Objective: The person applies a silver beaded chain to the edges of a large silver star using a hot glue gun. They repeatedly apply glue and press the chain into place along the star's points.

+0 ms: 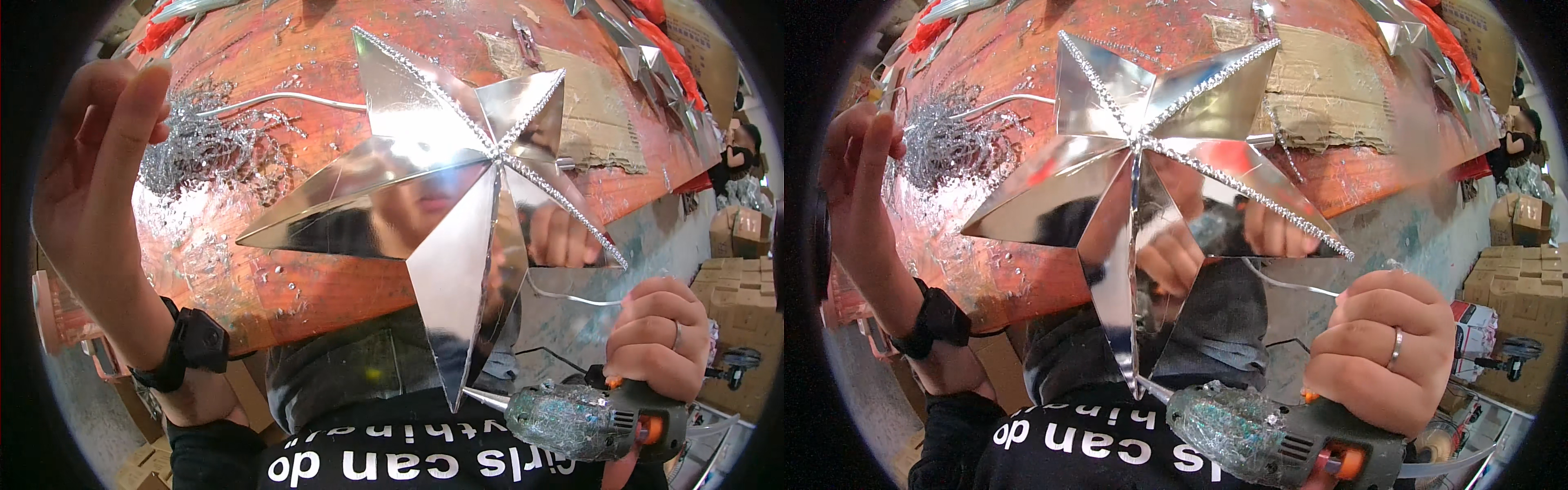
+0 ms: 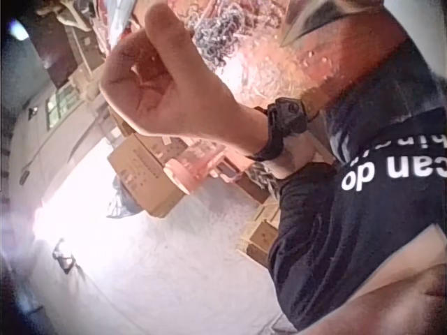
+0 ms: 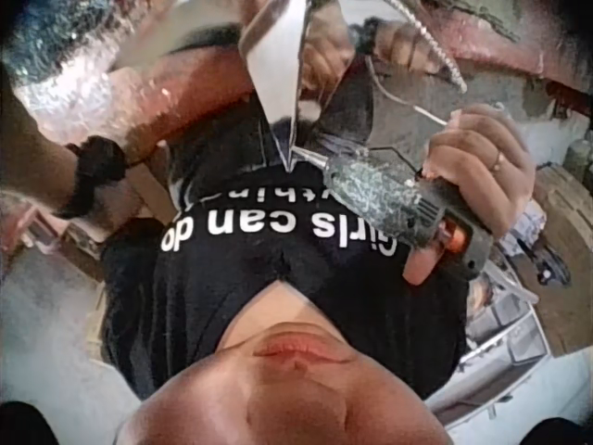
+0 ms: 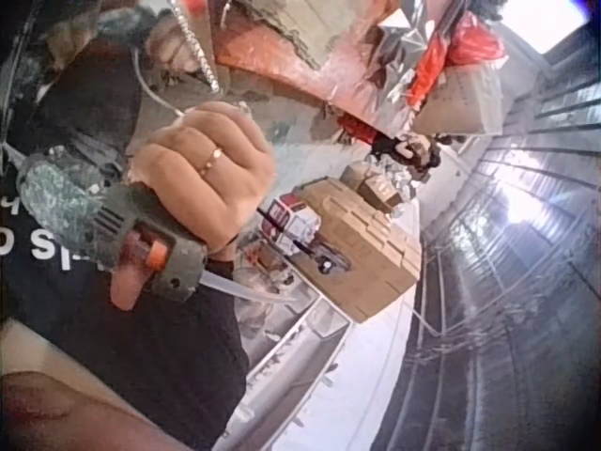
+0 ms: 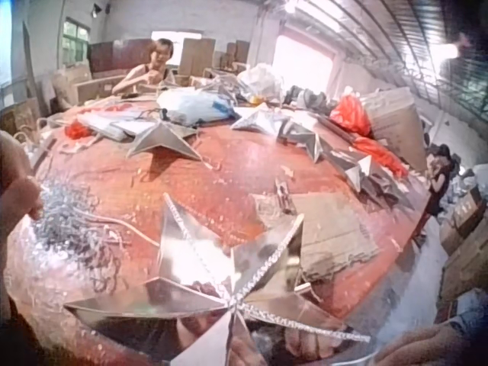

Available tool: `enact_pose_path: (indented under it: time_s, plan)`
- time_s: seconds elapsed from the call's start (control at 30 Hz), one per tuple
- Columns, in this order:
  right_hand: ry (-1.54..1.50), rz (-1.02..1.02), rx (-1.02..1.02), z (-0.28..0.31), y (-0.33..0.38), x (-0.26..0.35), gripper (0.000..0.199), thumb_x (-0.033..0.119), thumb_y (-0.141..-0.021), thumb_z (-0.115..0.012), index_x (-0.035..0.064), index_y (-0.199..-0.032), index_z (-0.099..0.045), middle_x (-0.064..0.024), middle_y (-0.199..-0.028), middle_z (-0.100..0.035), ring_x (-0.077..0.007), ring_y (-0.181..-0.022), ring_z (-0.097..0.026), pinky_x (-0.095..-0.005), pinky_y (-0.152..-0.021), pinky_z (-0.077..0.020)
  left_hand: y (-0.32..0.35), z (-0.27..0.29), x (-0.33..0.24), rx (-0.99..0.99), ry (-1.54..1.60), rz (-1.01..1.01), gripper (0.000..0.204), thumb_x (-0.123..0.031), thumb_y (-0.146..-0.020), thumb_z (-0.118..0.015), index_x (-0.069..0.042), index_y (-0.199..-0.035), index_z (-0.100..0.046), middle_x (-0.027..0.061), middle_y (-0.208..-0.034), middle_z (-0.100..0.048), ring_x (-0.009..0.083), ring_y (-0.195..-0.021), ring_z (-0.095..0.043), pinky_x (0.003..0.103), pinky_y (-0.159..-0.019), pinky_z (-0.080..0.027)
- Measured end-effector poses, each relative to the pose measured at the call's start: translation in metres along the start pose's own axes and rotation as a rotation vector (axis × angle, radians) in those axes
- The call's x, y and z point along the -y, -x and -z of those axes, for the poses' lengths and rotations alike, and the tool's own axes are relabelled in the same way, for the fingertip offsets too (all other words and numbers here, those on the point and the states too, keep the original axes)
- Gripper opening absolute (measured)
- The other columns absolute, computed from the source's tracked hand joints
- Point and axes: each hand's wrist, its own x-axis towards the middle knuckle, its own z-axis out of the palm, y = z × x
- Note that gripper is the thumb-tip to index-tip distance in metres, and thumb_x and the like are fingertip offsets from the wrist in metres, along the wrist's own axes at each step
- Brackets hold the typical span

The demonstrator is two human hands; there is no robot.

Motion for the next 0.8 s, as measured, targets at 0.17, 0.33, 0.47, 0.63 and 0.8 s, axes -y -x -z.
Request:
enact_pose_path:
  time_s: [0.17, 0.33, 0.47, 0.63, 0.8]
  plan:
    - [-0.047, 0.027, 0.014, -0.003, 0.002, 0.0, 0.021, 0.023, -0.048, -0.059, 0.0084, -0.064, -0.057, 0.0002, -0.06, -0.058, -0.0164, -0.055, -0.054, -0.0305, -0.055, -0.0473, -0.002, 0.003, 0.001, 0.015, 0.037, -0.068, 0.01, -0.012, -0.09, -0.063, -0.003, -0.086, -0.067, 0.0032, -0.069, -0.059, 0.0081, -0.061, -0.055, 0.02, -0.056, -0.043]
    - [-0.071, 0.05, 0.05, -0.002, 0.004, 0.003, 0.021, 0.023, -0.048, -0.06, 0.0076, -0.063, -0.057, -0.0005, -0.059, -0.057, -0.017, -0.054, -0.054, -0.0311, -0.054, -0.0478, 0.0, 0.002, 0.001, 0.032, -0.017, 0.019, 0.021, -0.019, -0.095, -0.055, -0.004, -0.08, -0.058, 0.0027, -0.068, -0.052, 0.0094, -0.062, -0.048, 0.023, -0.059, -0.037]
    - [-0.214, 0.076, 0.114, 0.002, 0.011, -0.003, 0.022, 0.024, -0.061, -0.066, 0.0052, -0.071, -0.061, -0.0045, -0.067, -0.06, -0.0195, -0.06, -0.058, -0.0334, -0.058, -0.0503, 0.004, -0.005, -0.007, -0.051, 0.041, 0.139, 0.016, -0.018, -0.093, -0.06, -0.003, -0.088, -0.064, 0.0028, -0.069, -0.055, 0.0081, -0.063, -0.051, 0.022, -0.058, -0.04]
    - [-0.379, -0.264, -0.399, -0.004, 0.054, -0.023, 0.04, 0.038, -0.083, -0.064, 0.0, -0.094, -0.062, -0.0088, -0.083, -0.064, -0.018, -0.073, -0.061, -0.0353, -0.07, -0.0513, 0.013, -0.015, -0.014, -0.067, 0.222, 0.26, 0.016, -0.017, -0.092, -0.062, -0.001, -0.094, -0.063, 0.0022, -0.073, -0.057, 0.0076, -0.066, -0.053, 0.021, -0.059, -0.041]
    - [-0.15, -0.706, -0.462, -0.015, 0.077, -0.093, 0.048, 0.036, -0.085, -0.067, -0.0043, -0.108, -0.056, -0.0105, -0.101, -0.061, -0.02, -0.092, -0.059, -0.0351, -0.084, -0.0465, 0.009, -0.026, -0.016, 0.006, 0.396, 0.182, 0.011, -0.009, -0.091, -0.061, 0.001, -0.097, -0.061, 0.004, -0.084, -0.061, 0.0085, -0.071, -0.055, 0.022, -0.063, -0.045]
